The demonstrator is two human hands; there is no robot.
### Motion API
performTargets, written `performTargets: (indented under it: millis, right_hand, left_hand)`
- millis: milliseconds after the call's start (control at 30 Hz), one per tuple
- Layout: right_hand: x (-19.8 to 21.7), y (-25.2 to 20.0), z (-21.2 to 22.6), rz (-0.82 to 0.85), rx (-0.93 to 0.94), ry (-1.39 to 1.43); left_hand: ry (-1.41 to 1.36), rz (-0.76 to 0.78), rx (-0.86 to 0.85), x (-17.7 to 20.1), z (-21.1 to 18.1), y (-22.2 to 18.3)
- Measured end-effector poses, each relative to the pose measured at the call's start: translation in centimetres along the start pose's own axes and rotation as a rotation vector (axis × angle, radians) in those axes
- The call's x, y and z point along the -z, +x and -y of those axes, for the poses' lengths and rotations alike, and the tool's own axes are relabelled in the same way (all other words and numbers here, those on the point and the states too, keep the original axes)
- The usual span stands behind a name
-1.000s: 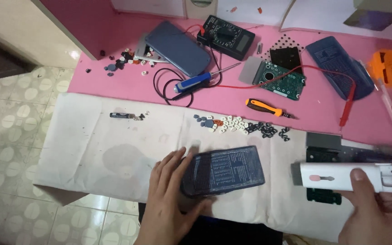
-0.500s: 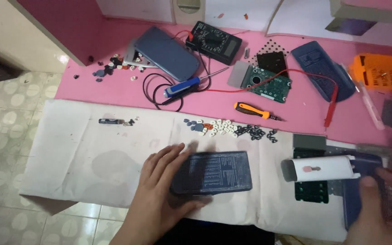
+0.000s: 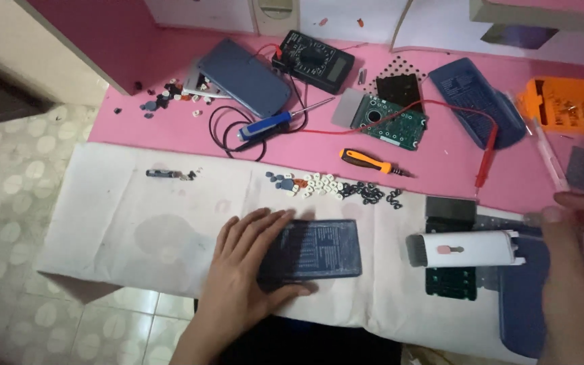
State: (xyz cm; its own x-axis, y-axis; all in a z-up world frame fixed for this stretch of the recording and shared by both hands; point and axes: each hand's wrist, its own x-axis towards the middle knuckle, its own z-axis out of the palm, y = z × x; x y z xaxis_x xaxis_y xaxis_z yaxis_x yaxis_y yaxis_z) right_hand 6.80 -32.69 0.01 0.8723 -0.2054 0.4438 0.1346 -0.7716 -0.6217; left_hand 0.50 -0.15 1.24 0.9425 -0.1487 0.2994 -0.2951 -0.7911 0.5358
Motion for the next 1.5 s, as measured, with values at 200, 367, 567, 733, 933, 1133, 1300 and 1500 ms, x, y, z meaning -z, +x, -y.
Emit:
performTargets:
  millis: [200, 367, 567, 733, 933, 1133, 1300, 1500]
  right_hand:
    - [0.6, 0.6, 2.6, 0.116, -0.072, -0.084]
    - [1.9, 3.2, 1.0, 0.162, 0.06, -0.186]
    - [2.4, 6.3, -0.4, 0.322, -0.086, -0.436]
    - [3.1, 7.5, -2.4, 0.311, -0.166, -0.383]
    - [1.6, 8.8, -5.5, 0.348, -0.164, -0.608]
    - [-0.2, 8.2, -6.9, 0.331, -0.182, -0.634]
    - [0.8, 9.1, -0.9, 0.493, -0.239, -0.721]
    - [0.6, 8.6, -1.9, 0.392, -0.24, -0.591]
  left_hand:
    - [-0.061, -0.015, 0.048, -0.3, -0.1, -0.1]
    - [-0.076, -0.028, 0.043, -0.7, 0.6, -0.5]
    - [-0.09, -0.049, 0.049, -0.8, 0.4, -1.0]
    - [-0.094, -0.054, 0.074, -1.3, 0.8, -0.6]
    - [-0.049, -0.099, -0.005, -1.7, 1.3, -0.8]
    - [-0.041, -0.12, -0.076, -1.6, 1.9, -1.9]
    - [-0.006, -0.039, 0.04, -3.2, 3.7, -2.0]
    - [0.03, 0.027, 0.119, -3.5, 3.8, -2.1]
